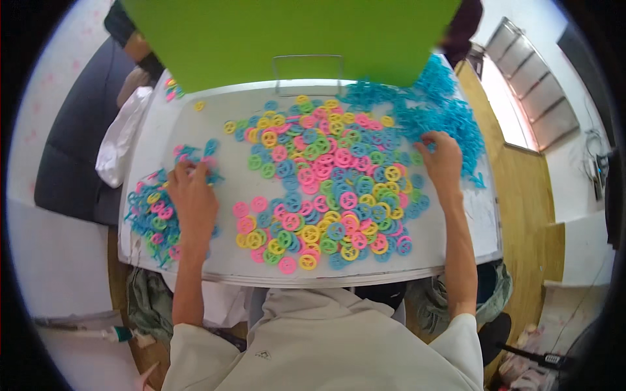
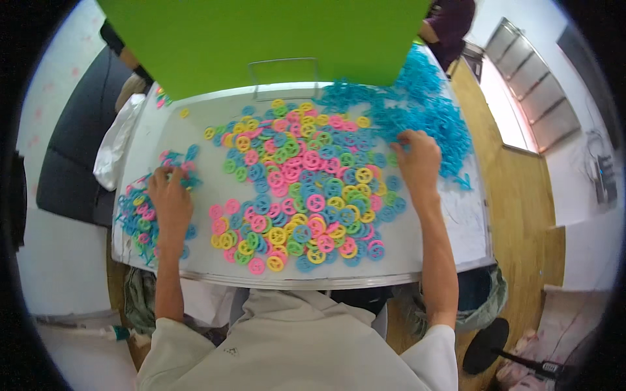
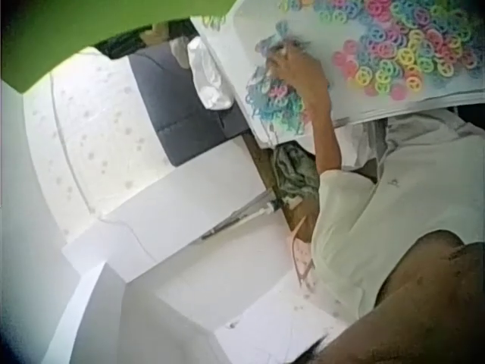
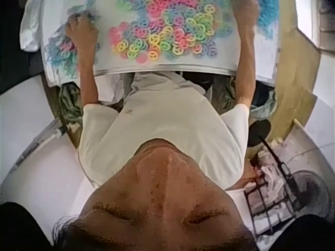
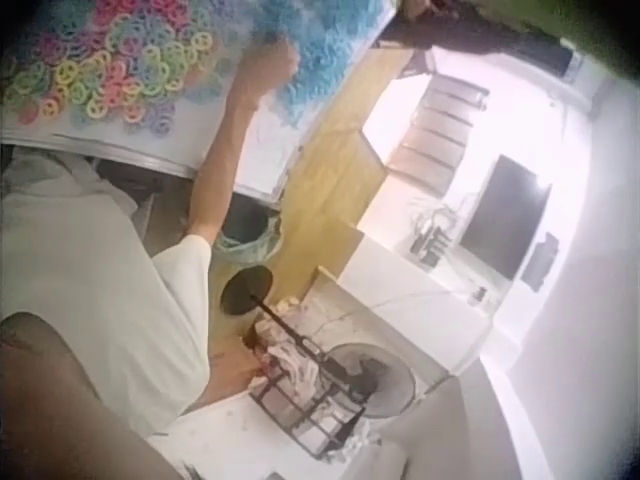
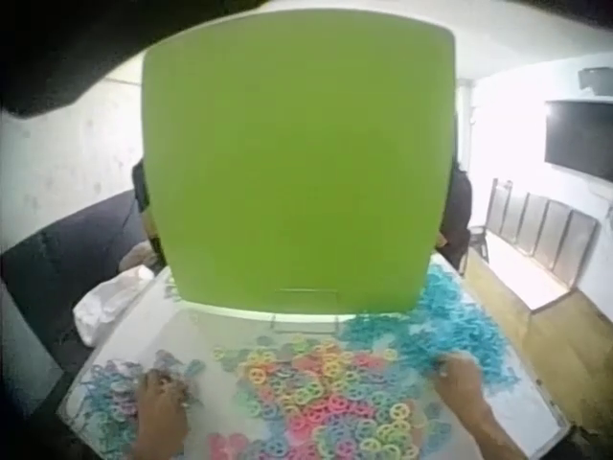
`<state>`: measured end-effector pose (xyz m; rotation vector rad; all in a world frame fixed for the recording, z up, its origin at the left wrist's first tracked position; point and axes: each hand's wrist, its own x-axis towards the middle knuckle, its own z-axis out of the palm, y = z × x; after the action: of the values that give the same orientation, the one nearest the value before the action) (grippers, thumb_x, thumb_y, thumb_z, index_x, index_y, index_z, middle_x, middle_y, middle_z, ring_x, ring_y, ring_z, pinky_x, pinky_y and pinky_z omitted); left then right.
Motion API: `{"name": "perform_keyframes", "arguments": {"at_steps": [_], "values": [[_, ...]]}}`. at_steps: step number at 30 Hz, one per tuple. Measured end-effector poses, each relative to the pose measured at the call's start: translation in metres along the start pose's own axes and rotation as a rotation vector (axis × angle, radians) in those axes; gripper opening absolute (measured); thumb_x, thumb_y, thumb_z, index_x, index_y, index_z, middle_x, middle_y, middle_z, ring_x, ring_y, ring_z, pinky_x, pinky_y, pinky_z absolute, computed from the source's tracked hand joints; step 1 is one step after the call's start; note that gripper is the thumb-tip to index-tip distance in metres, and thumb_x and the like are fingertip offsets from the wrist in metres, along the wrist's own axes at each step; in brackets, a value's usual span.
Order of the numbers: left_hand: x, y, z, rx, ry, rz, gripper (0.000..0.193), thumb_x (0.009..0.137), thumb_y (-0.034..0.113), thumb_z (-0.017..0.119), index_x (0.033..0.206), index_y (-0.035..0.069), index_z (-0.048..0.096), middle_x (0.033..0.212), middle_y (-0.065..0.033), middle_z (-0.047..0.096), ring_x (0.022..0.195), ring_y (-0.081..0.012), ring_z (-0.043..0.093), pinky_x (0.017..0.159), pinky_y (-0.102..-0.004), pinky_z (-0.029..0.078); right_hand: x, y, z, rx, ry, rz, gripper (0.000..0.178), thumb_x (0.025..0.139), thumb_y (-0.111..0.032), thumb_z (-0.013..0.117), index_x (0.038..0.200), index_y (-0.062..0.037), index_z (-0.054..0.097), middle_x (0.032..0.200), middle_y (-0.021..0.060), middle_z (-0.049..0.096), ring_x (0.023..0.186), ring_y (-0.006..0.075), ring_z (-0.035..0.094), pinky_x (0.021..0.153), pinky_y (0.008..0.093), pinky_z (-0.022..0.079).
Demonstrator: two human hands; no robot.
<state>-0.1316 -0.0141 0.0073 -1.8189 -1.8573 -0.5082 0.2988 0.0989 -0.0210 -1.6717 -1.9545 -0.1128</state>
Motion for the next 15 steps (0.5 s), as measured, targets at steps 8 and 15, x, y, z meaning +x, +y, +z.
{"name": "perform_keyframes", "arguments": {"at_steps": [8, 15], "values": [[0.011, 0.050, 0.014, -0.574, -0.289, 0.034, 0.024, 0.076, 0.003, 0.066, 0.100, 0.005, 0.060, 0.102, -0.0149, 0.055, 0.096, -0.0339, 0.054, 0.079, -0.0443, 0.044, 0.008, 0.012, -0.022, 0.290, 0.145, 0.191, 0.018, 0.091, -0.018, 0.060, 0.101, -0.0049, 0.069, 0.080, 0.0084, 0.065, 0.074, 0.0140, 0.063, 0.067, 0.0291, 0.049], [0.025, 0.053, 0.028, -0.710, -0.335, 0.070, 0.026, 0.081, 0.007, 0.067, 0.106, 0.004, 0.062, 0.088, -0.0122, 0.061, 0.076, -0.0271, 0.061, 0.069, -0.0383, 0.049, 0.011, 0.001, -0.043, 1.031, 0.003, 0.460, 0.028, 0.097, -0.018, 0.050, 0.115, 0.0003, 0.061, 0.088, 0.0034, 0.061, 0.074, 0.0097, 0.060, 0.073, 0.0220, 0.053]]}}
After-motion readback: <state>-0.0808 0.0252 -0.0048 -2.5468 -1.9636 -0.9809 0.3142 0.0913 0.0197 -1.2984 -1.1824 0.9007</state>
